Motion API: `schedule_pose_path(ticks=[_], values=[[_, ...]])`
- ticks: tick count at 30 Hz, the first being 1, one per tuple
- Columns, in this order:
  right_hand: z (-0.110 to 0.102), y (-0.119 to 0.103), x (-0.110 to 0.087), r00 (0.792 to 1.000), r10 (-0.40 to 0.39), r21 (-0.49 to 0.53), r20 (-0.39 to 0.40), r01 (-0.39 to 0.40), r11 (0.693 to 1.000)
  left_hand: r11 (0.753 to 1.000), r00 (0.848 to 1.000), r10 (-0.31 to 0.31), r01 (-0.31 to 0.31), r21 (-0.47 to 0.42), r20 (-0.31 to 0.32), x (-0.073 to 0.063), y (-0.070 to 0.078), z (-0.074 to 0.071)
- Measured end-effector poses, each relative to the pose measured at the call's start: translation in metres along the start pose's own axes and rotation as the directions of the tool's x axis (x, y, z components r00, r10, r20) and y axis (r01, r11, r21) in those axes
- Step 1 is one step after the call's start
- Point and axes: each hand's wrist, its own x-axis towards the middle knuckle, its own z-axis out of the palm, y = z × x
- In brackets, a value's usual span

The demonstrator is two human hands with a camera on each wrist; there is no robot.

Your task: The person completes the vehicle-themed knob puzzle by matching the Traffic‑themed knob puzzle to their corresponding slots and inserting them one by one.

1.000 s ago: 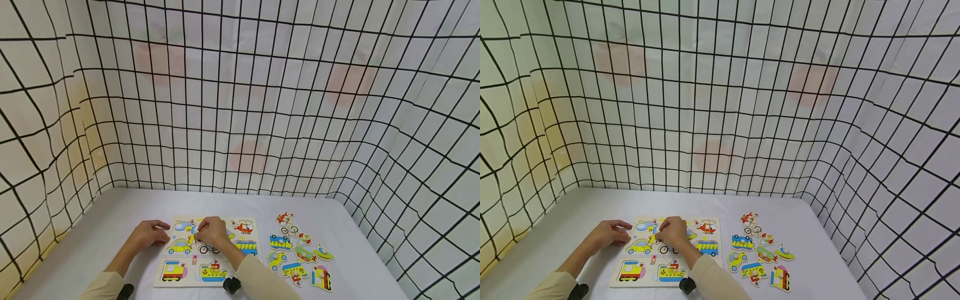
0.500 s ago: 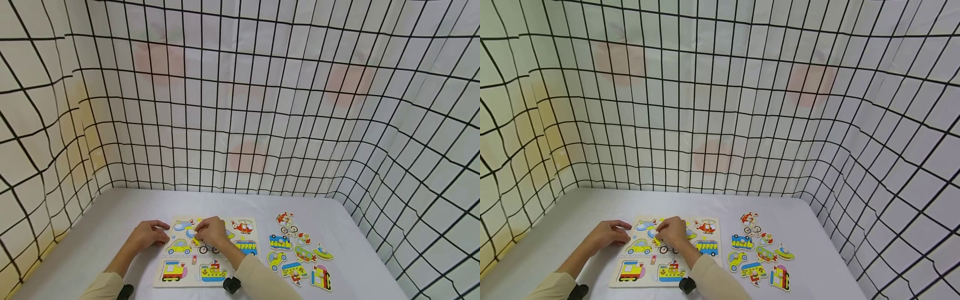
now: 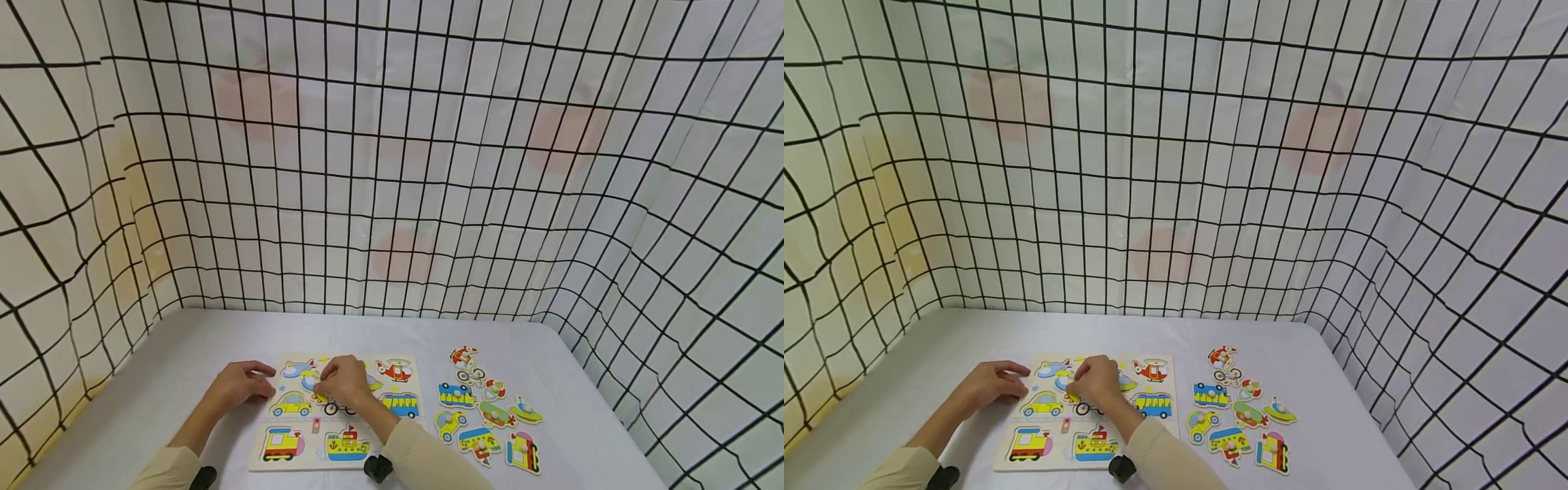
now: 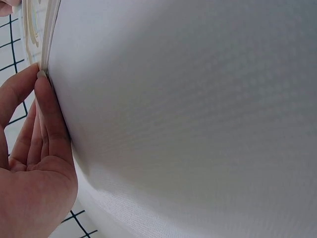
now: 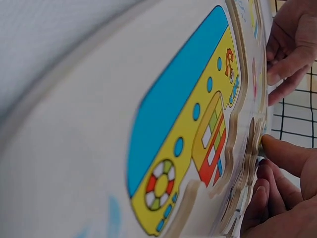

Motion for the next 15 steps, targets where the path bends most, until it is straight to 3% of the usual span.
schedule_pose_path(ticks=[15], values=[[0.012, -0.006, 0.014, 0.999, -0.026, 0.01, -0.041, 0.026, 1.0, 1.0, 1.0, 0.007, -0.007, -0.005, 0.001, 0.002, -0.003, 0.0]])
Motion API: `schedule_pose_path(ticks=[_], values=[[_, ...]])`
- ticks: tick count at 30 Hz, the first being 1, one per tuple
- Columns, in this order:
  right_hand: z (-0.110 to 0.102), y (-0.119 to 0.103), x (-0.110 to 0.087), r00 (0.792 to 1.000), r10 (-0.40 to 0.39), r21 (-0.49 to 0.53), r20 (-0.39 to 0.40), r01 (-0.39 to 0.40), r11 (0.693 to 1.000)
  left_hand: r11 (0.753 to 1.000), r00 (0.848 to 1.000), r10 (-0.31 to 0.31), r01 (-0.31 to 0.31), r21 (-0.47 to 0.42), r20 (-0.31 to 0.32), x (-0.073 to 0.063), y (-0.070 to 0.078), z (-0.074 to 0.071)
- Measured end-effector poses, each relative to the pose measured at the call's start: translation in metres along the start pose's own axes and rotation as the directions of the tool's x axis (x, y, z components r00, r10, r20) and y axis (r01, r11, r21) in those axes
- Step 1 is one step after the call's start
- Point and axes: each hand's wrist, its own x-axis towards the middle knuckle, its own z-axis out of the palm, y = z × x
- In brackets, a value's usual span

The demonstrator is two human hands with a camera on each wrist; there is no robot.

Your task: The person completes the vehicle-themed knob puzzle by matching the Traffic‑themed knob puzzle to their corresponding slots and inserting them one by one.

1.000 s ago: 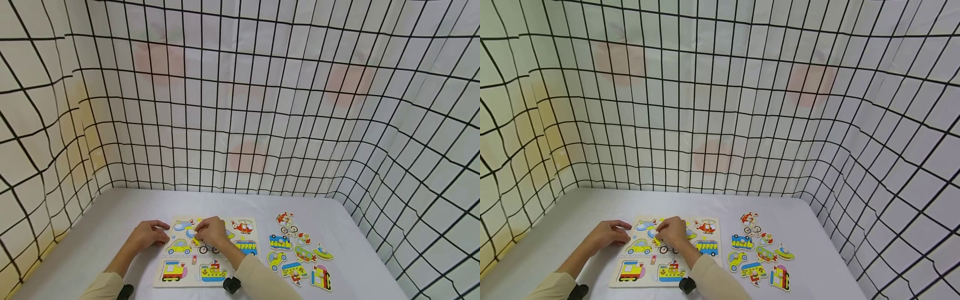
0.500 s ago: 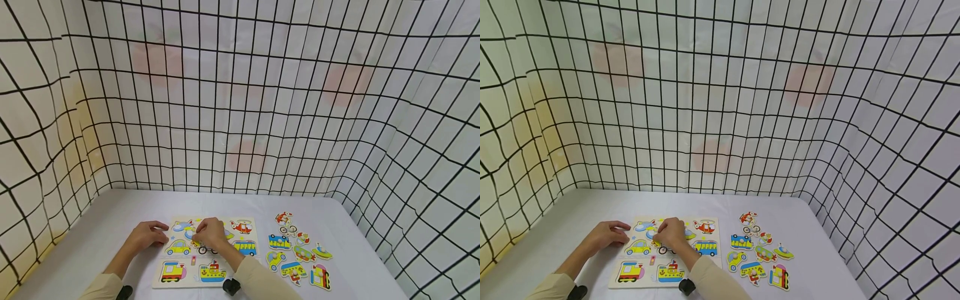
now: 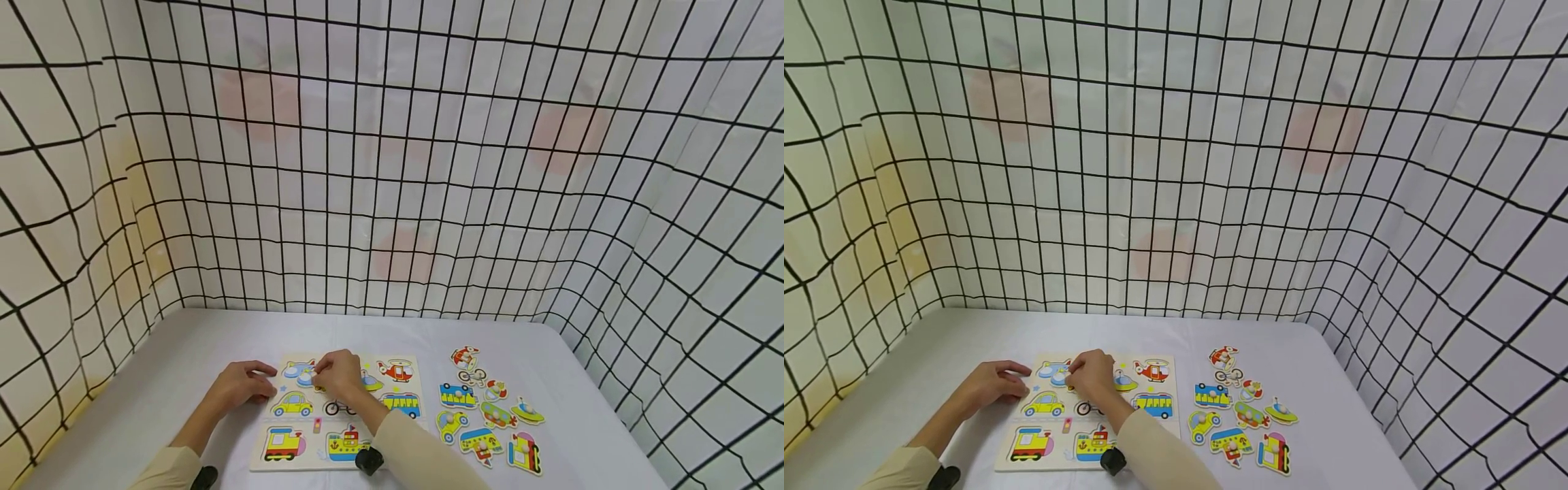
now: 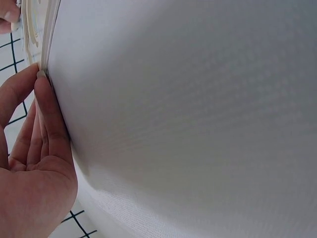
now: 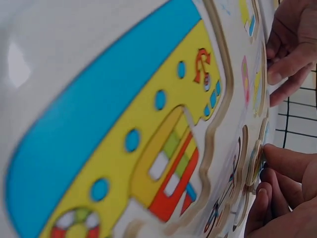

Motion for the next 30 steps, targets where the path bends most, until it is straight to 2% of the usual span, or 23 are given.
schedule_pose_path(ticks=[15, 30], values=[[0.025, -0.005, 0.016, 0.995, 0.063, 0.012, -0.082, -0.063, 0.998, 1.0, 1.0, -0.011, 0.011, -0.015, 0.001, 0.0, 0.003, 0.002], [0.035, -0.013, 0.022, 0.983, 0.156, 0.011, -0.093, -0.155, 0.988, 1.0, 1.0, -0.008, 0.008, -0.029, -0.005, 0.0, -0.001, 0.001]])
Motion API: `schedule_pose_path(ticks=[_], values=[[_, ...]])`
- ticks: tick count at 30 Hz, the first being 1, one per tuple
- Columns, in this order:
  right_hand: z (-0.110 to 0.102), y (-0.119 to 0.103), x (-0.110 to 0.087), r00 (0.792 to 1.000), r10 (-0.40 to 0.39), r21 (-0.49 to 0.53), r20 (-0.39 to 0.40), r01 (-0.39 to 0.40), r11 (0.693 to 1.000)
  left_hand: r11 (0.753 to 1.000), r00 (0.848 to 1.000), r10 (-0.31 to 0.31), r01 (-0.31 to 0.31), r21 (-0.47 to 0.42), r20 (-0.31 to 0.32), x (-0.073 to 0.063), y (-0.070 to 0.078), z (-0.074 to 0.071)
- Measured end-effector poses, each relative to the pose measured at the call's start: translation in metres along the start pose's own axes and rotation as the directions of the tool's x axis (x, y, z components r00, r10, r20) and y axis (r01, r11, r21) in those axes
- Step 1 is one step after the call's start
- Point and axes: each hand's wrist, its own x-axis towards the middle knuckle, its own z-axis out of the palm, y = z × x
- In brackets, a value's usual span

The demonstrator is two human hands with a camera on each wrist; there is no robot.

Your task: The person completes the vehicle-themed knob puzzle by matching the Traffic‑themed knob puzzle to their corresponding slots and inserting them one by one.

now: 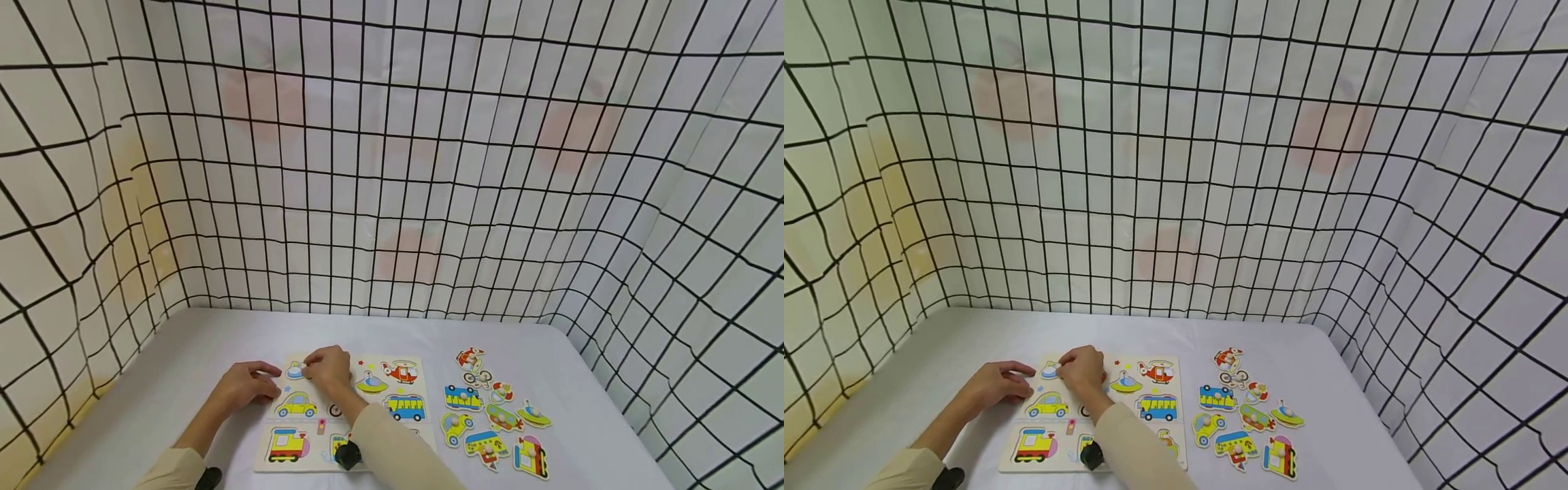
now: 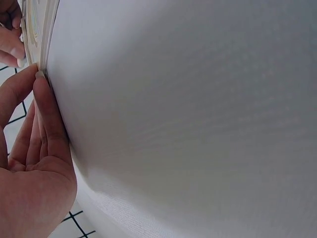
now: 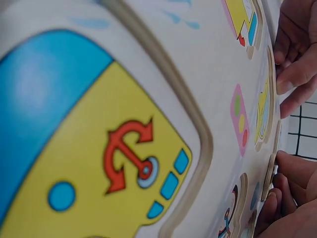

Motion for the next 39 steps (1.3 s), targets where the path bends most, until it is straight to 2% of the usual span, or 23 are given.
schedule_pose_path(ticks=[9, 16, 21, 27, 32, 35, 39], values=[[0.001, -0.001, -0.003, 0.999, -0.021, 0.021, -0.029, 0.022, 1.0, 1.0, 1.0, 0.01, -0.01, -0.004, 0.005, 0.0, 0.0, -0.001], [0.002, 0.002, -0.002, 0.999, -0.009, 0.018, -0.042, 0.01, 1.0, 1.0, 1.0, 0.018, -0.018, 0.007, 0.006, -0.001, 0.003, -0.001], [-0.004, 0.001, -0.003, 1.0, -0.01, 0.019, -0.025, 0.011, 1.0, 1.0, 1.0, 0.008, -0.008, 0.009, 0.005, -0.001, 0.003, 0.0], [-0.026, -0.003, -0.001, 0.996, -0.085, 0.014, 0.016, 0.085, 0.996, 0.999, 1.0, 0.012, -0.012, 0.032, 0.007, -0.001, 0.002, -0.001], [-0.053, -0.003, 0.001, 0.982, -0.174, 0.038, 0.067, 0.172, 0.984, 0.999, 1.0, 0.016, -0.016, 0.044, 0.009, -0.002, 0.003, -0.003], [-0.073, -0.001, 0.003, 0.976, -0.201, 0.052, 0.086, 0.197, 0.979, 0.999, 1.0, 0.025, -0.025, 0.039, 0.012, -0.002, 0.002, -0.004], [-0.101, 0.007, 0.006, 0.976, -0.205, 0.017, 0.071, 0.204, 0.979, 0.999, 0.999, 0.031, -0.031, 0.029, 0.021, -0.001, 0.002, -0.003]])
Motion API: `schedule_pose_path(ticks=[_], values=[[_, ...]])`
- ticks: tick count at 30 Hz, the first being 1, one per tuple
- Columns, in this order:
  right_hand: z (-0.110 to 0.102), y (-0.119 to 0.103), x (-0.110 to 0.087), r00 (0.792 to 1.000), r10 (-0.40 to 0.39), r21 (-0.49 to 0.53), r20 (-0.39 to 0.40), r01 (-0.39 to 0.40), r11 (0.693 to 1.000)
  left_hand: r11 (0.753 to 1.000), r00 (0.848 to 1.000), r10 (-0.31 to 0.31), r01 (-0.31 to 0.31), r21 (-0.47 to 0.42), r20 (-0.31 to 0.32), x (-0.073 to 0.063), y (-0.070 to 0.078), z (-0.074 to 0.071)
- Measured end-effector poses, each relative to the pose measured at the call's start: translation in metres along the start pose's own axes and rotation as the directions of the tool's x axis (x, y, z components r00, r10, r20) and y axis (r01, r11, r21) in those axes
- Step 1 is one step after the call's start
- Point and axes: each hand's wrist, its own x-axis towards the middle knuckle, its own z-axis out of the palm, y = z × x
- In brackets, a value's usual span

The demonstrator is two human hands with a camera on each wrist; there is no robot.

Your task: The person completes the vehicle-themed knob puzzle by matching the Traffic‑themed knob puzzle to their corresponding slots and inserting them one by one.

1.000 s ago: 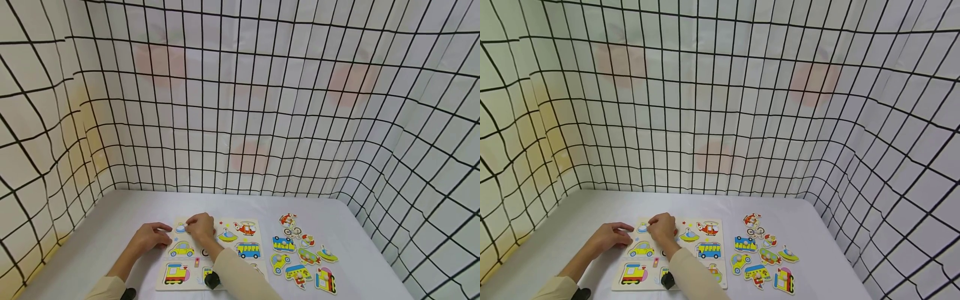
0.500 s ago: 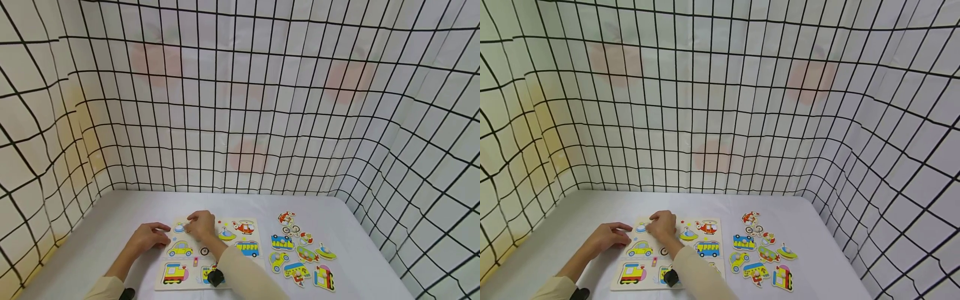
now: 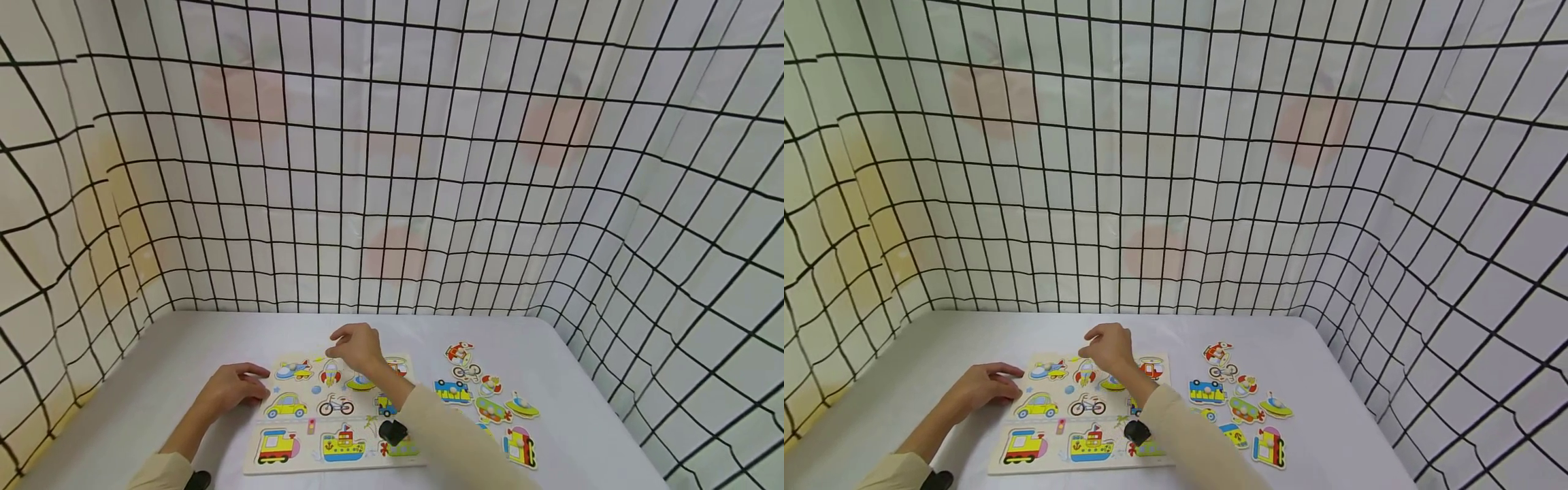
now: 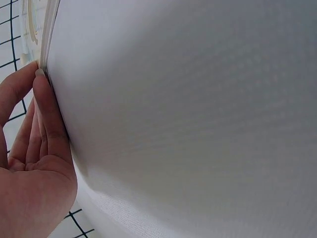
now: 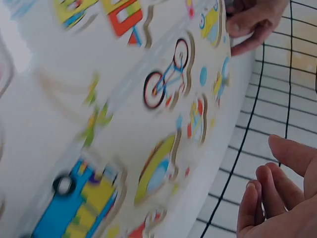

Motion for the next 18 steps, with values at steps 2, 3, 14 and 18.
schedule_pose_path(ticks=[2, 3, 14, 18], values=[[-0.013, 0.004, 0.0, 1.0, -0.004, -0.03, -0.012, 0.004, 1.0, 1.0, 1.0, -0.005, 0.005, 0.003, -0.001, 0.0, 0.0, 0.0], [-0.019, 0.007, 0.0, 1.0, -0.006, -0.043, -0.017, 0.006, 0.999, 1.0, 1.0, -0.004, 0.004, 0.006, -0.001, 0.0, -0.001, -0.001], [-0.091, 0.028, -0.01, 0.999, 0.006, -0.075, -0.035, -0.008, 0.997, 1.0, 1.0, -0.008, 0.008, -0.002, 0.015, 0.001, -0.002, 0.0], [-0.113, 0.039, -0.013, 0.997, 0.033, -0.093, -0.067, -0.039, 0.995, 1.0, 1.0, -0.008, 0.008, 0.007, 0.017, 0.001, 0.0, 0.0]])
